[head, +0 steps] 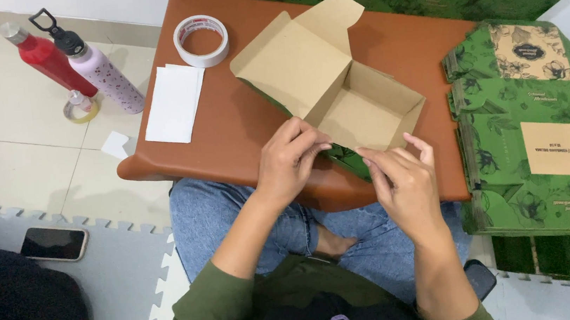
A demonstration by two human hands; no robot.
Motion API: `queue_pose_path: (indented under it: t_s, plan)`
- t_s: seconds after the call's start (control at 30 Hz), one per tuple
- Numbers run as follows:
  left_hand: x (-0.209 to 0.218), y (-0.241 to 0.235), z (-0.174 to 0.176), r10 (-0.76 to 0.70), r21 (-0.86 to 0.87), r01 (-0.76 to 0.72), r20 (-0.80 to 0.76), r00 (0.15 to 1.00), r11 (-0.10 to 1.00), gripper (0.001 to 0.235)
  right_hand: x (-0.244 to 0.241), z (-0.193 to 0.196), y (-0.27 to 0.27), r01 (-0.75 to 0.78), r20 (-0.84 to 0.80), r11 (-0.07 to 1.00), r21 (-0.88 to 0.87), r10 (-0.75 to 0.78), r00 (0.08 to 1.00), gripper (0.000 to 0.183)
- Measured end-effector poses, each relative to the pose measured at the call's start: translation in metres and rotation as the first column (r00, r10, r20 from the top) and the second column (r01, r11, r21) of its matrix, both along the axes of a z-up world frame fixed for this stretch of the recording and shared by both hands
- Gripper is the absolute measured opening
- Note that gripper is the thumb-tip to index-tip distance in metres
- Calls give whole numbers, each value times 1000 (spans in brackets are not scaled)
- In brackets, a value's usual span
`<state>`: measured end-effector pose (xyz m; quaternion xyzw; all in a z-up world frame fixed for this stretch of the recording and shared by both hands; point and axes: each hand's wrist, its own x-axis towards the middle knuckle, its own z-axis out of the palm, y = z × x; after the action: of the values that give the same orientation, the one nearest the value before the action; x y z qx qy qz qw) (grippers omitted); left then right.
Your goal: The person assembles flat cardboard boxes by folding the sides and tucking the flaps to form a cube. They then place a small white paper insert inside each box and close the top flaps. The finished boxes are stacked on the table.
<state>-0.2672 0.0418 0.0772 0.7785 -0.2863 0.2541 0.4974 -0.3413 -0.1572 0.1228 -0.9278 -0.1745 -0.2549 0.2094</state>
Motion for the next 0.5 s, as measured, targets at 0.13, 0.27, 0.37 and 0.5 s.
queue_pose_path:
  t_s: [0.13,0.27,0.37,0.5]
  plan:
    - [-2,-6,5,-32,-8,32,4,999,999,5,0,1,3,5,5,1000,12,-5,1000,16]
    - [-2,-9,12,-152,-4,152,5,988,988,5,0,-1,9,33,35,999,8,-34,999,15]
    - [2,-11,3,-146,-43,144,-34,989,989,11,-2,-8,24,63,39,997,38,-64,997,15]
    - [2,-1,7,-37,7,37,12,999,999,30,-6,8,45,-124,-97,992,37,127,987,55]
